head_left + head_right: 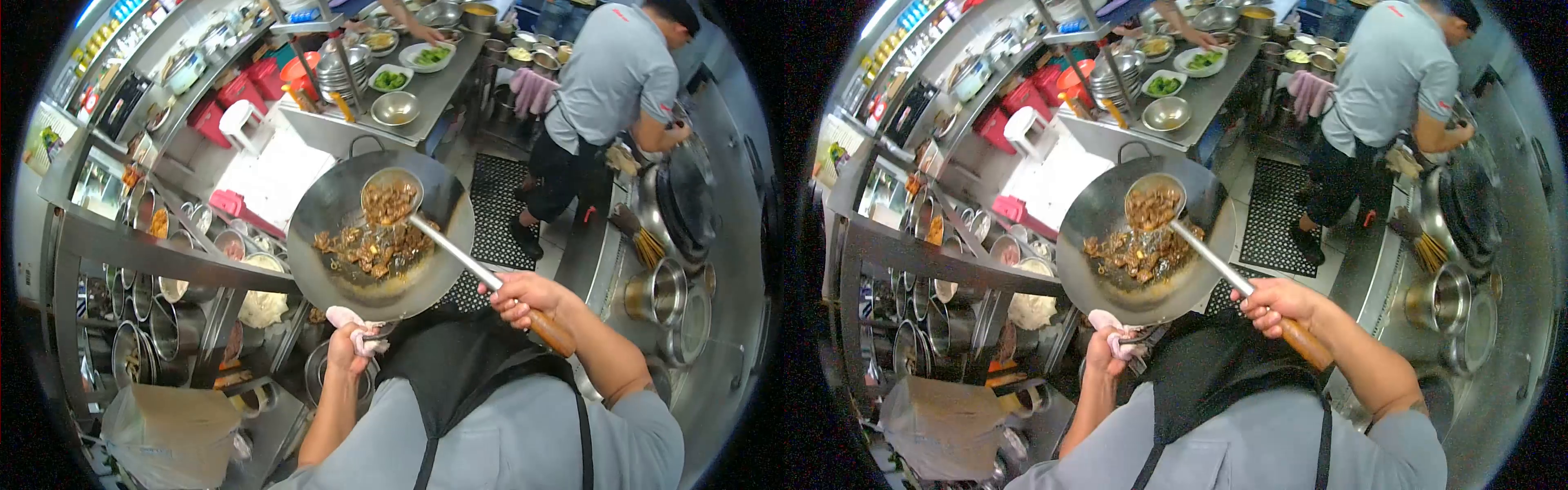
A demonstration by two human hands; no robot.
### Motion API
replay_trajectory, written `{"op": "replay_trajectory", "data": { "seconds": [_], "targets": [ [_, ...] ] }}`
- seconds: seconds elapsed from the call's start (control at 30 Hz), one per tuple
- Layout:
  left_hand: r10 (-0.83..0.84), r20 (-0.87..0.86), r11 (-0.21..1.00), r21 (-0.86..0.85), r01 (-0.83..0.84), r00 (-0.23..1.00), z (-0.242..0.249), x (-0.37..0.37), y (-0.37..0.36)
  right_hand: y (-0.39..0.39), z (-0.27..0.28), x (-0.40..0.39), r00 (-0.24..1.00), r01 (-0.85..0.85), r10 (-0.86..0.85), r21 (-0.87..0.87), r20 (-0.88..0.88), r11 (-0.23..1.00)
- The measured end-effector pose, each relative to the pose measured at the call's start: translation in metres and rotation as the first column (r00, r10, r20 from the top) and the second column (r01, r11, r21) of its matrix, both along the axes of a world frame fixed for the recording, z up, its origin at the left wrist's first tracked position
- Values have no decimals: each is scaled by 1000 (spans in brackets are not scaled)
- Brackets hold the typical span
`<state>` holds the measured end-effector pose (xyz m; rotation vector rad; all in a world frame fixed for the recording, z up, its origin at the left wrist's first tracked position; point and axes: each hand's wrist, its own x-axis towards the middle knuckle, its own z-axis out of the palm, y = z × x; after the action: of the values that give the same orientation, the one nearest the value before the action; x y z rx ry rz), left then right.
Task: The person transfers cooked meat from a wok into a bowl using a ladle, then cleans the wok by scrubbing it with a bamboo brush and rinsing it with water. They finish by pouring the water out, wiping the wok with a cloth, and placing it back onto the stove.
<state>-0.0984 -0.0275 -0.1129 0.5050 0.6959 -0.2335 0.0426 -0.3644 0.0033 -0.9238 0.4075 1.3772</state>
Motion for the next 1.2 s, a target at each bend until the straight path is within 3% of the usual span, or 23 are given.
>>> {"op": "replay_trajectory", "data": {
  "seconds": [0.13,0.23,0.43,0.6,0.73,0.8,1.0,1.2],
  "targets": [
    [138,-146,979,173,-112,980,1,7,-8,15,5,48,996,-79,80,-38,30,996],
    [147,-91,985,108,-137,985,5,6,-8,22,-7,80,991,-128,130,47,-40,991],
    [376,-119,913,215,-346,919,0,32,-23,24,-8,172,969,-176,207,203,-138,963],
    [511,-71,839,259,-479,857,-3,79,-37,7,20,254,953,-31,140,376,-268,926],
    [541,-40,837,129,-532,840,-8,110,-40,-5,30,316,981,-9,69,316,-179,949],
    [563,-53,819,170,-548,825,-8,122,-44,-3,12,350,994,-9,40,300,-97,954],
    [596,-79,791,232,-566,799,4,142,-55,35,-93,448,968,-31,23,28,248,999],
    [618,-67,773,239,-588,784,15,149,-62,58,-167,484,842,-51,162,-222,515,974]
  ]
}}
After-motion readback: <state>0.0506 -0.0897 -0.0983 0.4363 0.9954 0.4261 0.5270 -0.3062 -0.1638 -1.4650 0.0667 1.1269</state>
